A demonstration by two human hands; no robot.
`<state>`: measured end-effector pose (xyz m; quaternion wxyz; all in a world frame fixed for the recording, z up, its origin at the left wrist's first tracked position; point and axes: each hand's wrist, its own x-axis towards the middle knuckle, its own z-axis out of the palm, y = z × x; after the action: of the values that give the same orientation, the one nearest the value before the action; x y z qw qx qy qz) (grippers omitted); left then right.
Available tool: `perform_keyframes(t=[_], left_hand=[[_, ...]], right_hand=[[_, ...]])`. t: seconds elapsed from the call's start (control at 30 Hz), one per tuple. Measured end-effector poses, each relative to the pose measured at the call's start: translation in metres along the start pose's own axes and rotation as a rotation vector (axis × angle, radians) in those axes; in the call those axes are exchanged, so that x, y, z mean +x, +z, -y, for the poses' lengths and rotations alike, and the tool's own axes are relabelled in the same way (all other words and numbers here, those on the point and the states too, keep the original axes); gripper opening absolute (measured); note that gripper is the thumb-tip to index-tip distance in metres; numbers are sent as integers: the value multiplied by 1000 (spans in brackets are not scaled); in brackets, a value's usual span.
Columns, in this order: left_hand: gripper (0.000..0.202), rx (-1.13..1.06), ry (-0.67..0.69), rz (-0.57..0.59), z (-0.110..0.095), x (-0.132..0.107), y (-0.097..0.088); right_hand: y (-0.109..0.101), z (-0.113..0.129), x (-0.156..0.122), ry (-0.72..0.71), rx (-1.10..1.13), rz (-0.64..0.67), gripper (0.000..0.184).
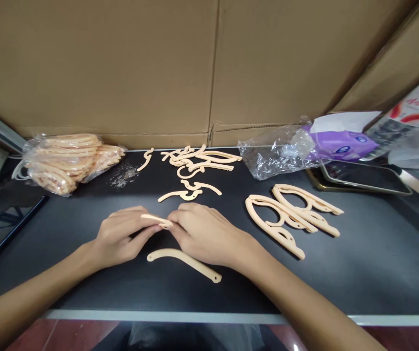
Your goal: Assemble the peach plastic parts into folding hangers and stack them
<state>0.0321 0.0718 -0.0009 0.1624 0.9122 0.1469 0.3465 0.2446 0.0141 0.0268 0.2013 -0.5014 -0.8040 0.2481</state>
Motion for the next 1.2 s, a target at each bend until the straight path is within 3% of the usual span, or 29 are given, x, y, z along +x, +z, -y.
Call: perform_keyframes(t=[0.23,0.77,1.03,1.13,1.2], left_hand=[[27,-22,-51,19,2,-1,-1],[30,-36,-12,58,3,1,-2],[17,-8,-28,43,4,1,0],[13,-20,-91,19,4,1,-1],[8,-39,-204,-16,5,3,-2]], right_hand=[[0,-1,1,2,91,32,28],[0,-3,5,92,104,54,31],[1,-4,5,132,131,50,29],[-4,-5,6,128,177,39,28],[-8,-10,8,129,212,-12,28]])
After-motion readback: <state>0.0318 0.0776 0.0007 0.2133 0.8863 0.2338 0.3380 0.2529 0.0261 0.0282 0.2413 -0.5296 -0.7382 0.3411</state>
